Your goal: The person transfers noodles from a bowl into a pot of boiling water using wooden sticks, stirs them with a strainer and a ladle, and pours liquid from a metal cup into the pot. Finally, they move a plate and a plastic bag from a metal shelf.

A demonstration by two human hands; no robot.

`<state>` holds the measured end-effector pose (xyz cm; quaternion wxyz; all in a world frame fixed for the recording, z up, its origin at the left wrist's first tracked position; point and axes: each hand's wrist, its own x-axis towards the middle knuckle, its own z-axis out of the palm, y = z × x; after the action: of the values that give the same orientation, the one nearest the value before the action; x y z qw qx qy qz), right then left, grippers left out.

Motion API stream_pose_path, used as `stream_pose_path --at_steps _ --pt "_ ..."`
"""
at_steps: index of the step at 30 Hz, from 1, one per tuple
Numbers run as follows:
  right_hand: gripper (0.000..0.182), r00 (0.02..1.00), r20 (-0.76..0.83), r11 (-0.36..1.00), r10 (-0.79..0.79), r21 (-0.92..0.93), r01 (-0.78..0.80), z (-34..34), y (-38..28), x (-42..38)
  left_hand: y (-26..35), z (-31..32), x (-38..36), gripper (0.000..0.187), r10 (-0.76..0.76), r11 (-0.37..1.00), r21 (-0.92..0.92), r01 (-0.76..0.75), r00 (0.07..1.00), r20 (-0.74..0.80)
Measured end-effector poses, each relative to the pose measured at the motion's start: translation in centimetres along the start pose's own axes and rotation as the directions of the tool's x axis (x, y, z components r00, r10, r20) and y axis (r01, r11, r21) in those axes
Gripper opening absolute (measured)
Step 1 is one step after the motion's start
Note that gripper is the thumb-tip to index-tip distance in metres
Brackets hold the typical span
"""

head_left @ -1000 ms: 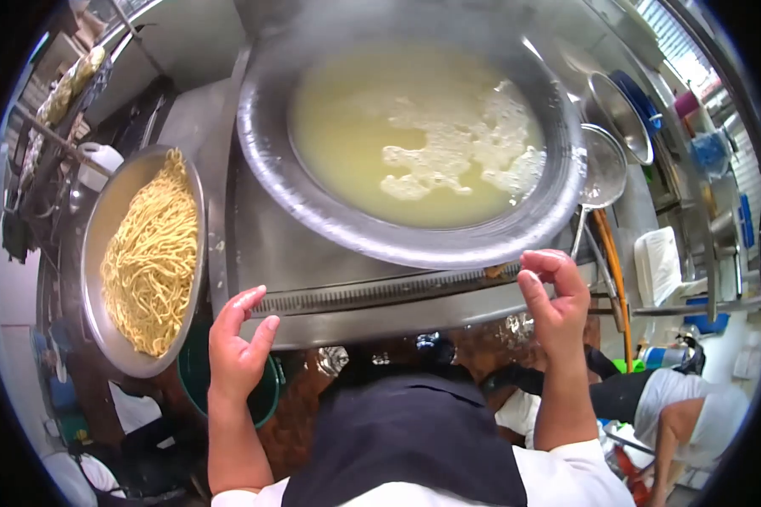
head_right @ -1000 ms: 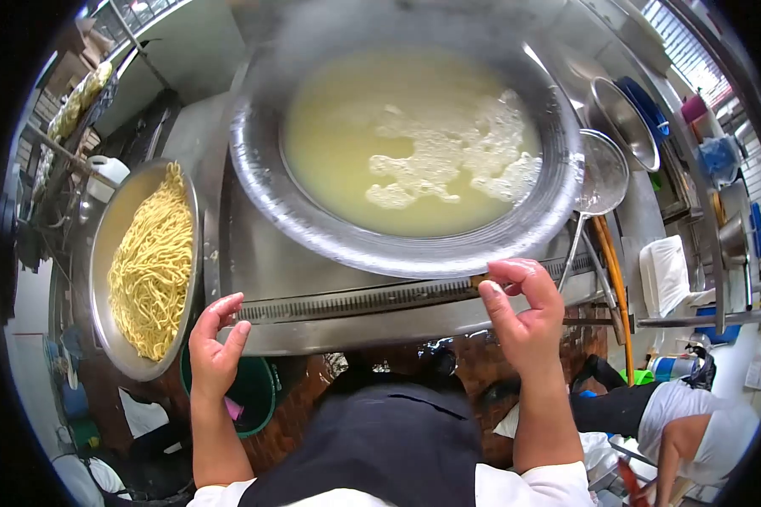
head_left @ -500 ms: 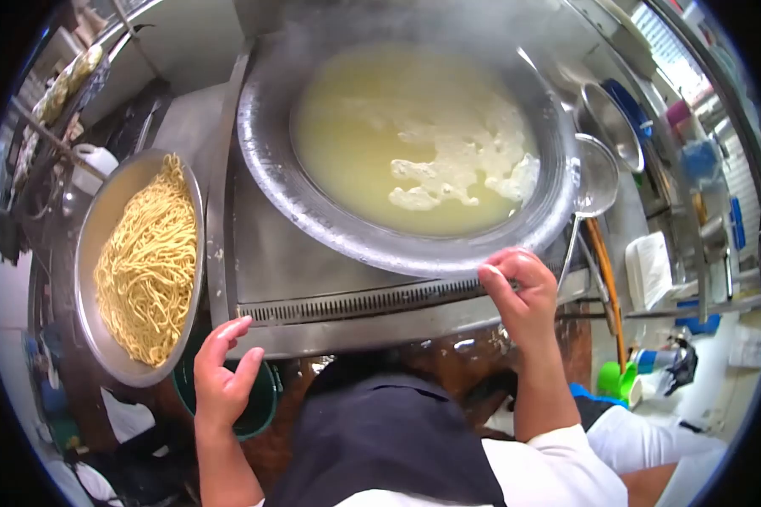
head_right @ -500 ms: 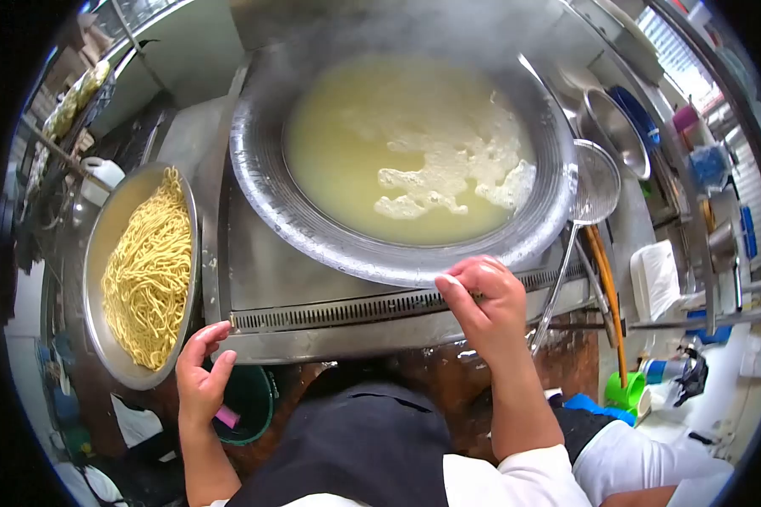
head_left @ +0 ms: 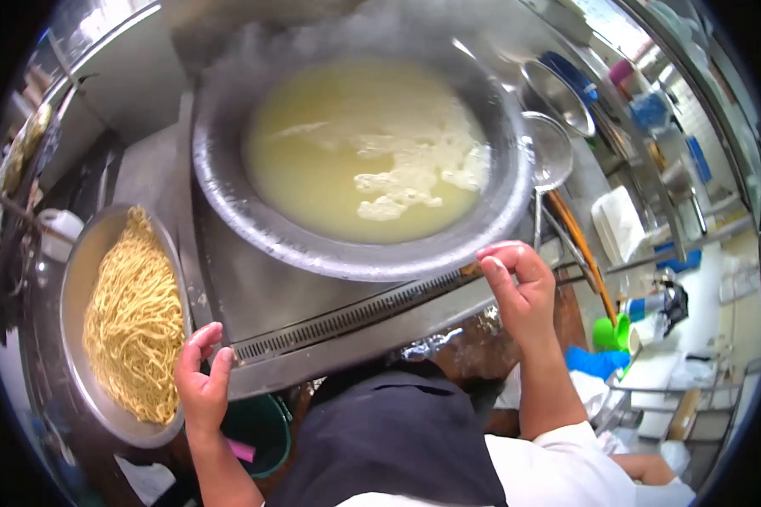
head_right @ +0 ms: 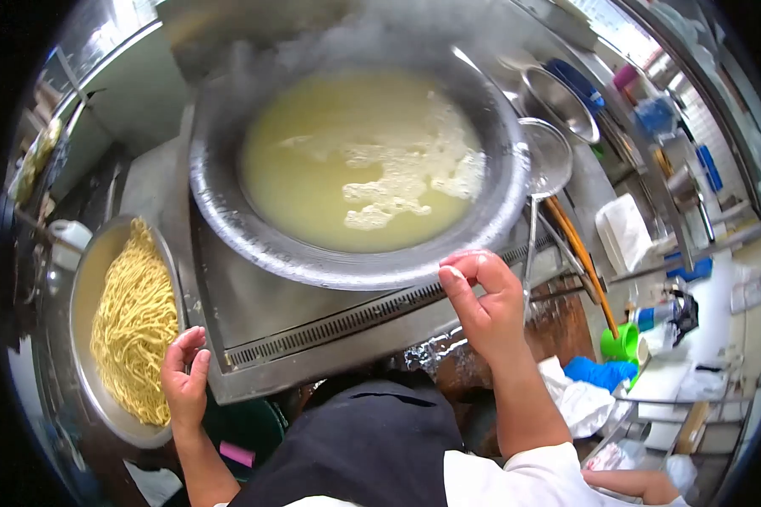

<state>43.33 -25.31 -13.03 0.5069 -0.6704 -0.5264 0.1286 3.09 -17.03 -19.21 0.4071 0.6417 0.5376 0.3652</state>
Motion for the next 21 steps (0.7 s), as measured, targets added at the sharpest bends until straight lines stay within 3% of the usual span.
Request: stream_pose_path --at_steps 2,10,13,15,21 --pt "0.023 0.989 -0.057 0.989 0.137 0.071 -0.133 -1.3 0.0 -0.8 0.1 1.1 0.9 0.037 0.024 0.999 -0.041 -0.024 1.000 0.005" --pt "0.024 0.973 -0.145 0.981 0.181 -0.043 -0.189 -10.9 3.8 -3.1 6.0 9.3 3.8 0.037 0.134 0.991 -0.023 -0.132 0.973 0.189" --pt "0.023 0.960 -0.216 0.982 0.180 -0.010 -0.187 -15.4 5.7 -2.7 8.1 14.0 3.6 0.036 0.173 0.985 -0.053 -0.165 0.966 0.193" --pt "0.022 0.962 -0.218 0.987 0.163 0.027 -0.161 -18.6 8.0 -2.1 9.6 17.4 2.9 0.035 0.178 0.983 0.001 -0.181 0.968 0.177" --pt "0.022 0.983 -0.038 0.981 0.182 -0.067 -0.184 -29.2 15.2 -1.2 15.2 29.4 -1.7 0.035 0.148 0.988 -0.074 -0.137 0.972 0.183"
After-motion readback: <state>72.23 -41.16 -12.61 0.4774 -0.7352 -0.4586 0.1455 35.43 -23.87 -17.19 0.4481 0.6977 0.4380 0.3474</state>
